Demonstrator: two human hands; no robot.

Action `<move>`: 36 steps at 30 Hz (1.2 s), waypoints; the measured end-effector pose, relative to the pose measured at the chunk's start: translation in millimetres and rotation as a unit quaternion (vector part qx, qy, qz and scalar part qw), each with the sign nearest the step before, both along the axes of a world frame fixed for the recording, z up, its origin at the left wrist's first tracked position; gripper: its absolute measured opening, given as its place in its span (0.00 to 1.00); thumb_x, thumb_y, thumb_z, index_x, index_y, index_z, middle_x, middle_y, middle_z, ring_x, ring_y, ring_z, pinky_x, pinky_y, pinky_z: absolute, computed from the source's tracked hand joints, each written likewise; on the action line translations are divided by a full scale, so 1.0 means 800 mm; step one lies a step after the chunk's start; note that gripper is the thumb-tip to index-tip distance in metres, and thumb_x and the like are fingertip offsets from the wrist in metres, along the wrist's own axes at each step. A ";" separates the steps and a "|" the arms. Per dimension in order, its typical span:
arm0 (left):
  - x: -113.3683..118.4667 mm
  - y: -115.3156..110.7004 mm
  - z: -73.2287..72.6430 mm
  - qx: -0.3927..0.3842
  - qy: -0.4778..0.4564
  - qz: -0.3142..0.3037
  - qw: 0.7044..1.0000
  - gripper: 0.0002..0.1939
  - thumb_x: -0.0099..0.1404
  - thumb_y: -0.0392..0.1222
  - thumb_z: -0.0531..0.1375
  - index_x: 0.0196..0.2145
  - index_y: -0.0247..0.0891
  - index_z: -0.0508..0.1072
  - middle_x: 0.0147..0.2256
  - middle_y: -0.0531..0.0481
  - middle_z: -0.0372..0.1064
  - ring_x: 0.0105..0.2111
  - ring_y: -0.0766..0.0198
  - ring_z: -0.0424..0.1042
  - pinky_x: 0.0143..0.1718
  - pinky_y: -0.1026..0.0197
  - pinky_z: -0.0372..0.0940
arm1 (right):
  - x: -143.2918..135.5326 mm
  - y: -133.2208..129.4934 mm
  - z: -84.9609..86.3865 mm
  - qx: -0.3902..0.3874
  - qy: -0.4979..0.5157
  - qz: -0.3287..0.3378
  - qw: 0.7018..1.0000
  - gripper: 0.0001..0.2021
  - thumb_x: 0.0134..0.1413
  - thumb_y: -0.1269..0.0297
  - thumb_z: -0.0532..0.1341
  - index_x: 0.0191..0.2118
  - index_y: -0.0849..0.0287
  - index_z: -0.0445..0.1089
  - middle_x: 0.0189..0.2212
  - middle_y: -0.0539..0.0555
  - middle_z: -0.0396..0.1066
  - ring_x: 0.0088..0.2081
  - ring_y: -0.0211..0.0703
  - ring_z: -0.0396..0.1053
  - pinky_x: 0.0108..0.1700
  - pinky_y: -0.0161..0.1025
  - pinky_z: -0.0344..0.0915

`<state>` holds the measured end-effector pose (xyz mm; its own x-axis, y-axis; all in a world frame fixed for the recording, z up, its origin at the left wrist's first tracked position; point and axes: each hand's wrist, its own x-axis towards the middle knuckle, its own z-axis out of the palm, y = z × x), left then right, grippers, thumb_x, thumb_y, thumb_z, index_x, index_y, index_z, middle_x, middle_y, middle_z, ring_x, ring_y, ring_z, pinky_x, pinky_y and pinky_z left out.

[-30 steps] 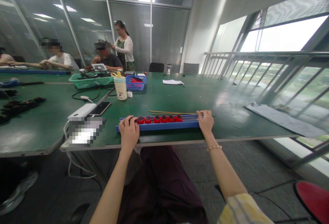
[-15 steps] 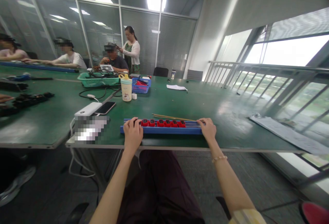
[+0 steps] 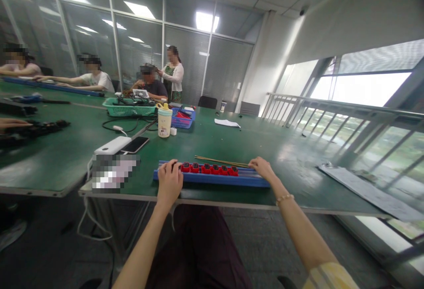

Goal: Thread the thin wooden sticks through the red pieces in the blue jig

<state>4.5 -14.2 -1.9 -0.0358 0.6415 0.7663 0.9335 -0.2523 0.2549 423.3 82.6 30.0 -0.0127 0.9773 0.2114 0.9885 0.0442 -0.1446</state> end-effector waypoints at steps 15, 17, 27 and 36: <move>0.000 0.002 0.002 0.012 0.004 0.001 1.000 0.15 0.68 0.39 0.51 0.48 0.38 0.72 0.54 0.41 0.66 0.51 0.49 0.59 0.54 0.45 0.59 | -0.048 0.034 0.030 -0.145 -0.017 -0.121 0.982 0.11 0.47 0.66 0.67 0.38 0.64 0.79 0.38 0.69 0.78 0.44 0.57 0.77 0.44 0.49 0.70; 0.000 0.002 0.002 0.011 0.005 0.001 1.000 0.16 0.68 0.39 0.51 0.49 0.38 0.72 0.54 0.40 0.66 0.51 0.49 0.59 0.54 0.45 0.59 | -0.049 0.033 0.028 -0.146 -0.017 -0.128 0.981 0.11 0.48 0.66 0.67 0.38 0.64 0.79 0.39 0.70 0.77 0.45 0.58 0.76 0.44 0.50 0.71; 0.000 0.005 -0.001 0.017 0.004 0.000 1.000 0.16 0.67 0.39 0.51 0.49 0.39 0.73 0.53 0.39 0.66 0.50 0.49 0.60 0.53 0.44 0.60 | -0.042 0.029 0.019 -0.115 -0.008 -0.131 0.985 0.09 0.47 0.65 0.70 0.36 0.64 0.78 0.35 0.66 0.78 0.43 0.55 0.77 0.42 0.45 0.72; 0.003 0.003 0.002 0.010 0.002 0.001 1.000 0.15 0.68 0.40 0.51 0.48 0.39 0.72 0.54 0.40 0.65 0.51 0.48 0.59 0.55 0.44 0.58 | -0.031 0.040 0.002 -0.103 -0.005 -0.125 0.987 0.08 0.50 0.74 0.65 0.38 0.67 0.78 0.38 0.70 0.78 0.44 0.53 0.77 0.44 0.39 0.71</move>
